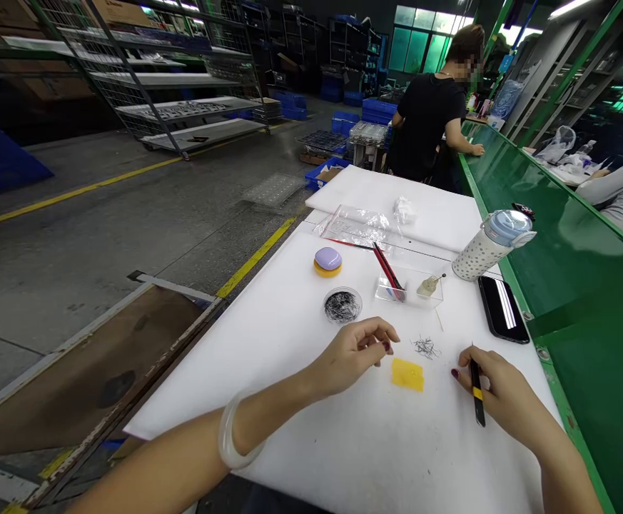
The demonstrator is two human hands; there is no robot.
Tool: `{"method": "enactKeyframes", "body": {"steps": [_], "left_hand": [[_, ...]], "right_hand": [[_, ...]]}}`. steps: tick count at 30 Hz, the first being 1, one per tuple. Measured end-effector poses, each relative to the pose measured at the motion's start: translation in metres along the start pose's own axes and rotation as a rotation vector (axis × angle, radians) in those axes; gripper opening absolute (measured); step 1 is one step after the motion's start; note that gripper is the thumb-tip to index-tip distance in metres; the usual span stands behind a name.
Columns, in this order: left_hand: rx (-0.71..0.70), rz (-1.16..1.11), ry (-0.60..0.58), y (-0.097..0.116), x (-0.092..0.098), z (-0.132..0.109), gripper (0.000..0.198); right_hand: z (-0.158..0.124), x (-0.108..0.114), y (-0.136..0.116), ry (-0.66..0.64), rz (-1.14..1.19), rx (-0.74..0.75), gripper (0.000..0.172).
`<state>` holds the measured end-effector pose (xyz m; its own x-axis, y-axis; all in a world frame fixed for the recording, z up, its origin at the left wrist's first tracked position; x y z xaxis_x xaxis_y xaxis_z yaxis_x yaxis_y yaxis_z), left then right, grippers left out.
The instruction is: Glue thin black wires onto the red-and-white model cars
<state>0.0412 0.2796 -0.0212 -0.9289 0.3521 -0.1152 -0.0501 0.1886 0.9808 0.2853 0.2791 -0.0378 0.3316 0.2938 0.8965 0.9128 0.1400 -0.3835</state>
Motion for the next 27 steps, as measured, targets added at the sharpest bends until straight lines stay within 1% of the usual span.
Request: {"method": "enactKeyframes", "body": {"steps": [2,4,11,16,19,24,27], "left_hand": [[-0.028,-0.018,0.015,0.002,0.002,0.000,0.013],[-0.040,-0.029,0.004,0.003,0.001,0.000,0.009],[-0.031,-0.054,-0.060,0.007,-0.008,-0.001,0.012],[-0.032,-0.071,-0.065,0.008,-0.007,-0.001,0.014],[-0.024,-0.056,-0.070,0.008,-0.007,-0.001,0.013],[-0.011,0.006,-0.030,0.006,-0.003,-0.001,0.014],[-0.005,0.015,-0.011,0.005,-0.001,0.000,0.013]], "right_hand": [[0.000,0.000,0.000,0.003,-0.001,0.002,0.026],[0.000,0.001,-0.001,0.009,0.005,0.005,0.025],[-0.001,0.004,-0.006,0.023,0.008,0.017,0.026],[-0.001,0.007,-0.008,0.058,0.014,0.038,0.025],[-0.001,0.006,-0.006,0.050,0.006,0.032,0.024],[0.000,0.003,-0.004,0.015,0.007,0.015,0.025],[0.000,0.004,-0.005,0.026,0.004,0.018,0.024]]}}
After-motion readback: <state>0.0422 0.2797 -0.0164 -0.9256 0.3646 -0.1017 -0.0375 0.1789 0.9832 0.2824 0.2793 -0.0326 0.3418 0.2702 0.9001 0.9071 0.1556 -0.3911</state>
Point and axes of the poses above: each hand's wrist, its own z-axis towards the middle knuckle, its own x-axis out of the back of the hand, y = z × x, the point moved 10 cm from there along z, towards the middle knuckle, and after that the axes turned 2 degrees about x, right-handed, at the moved point
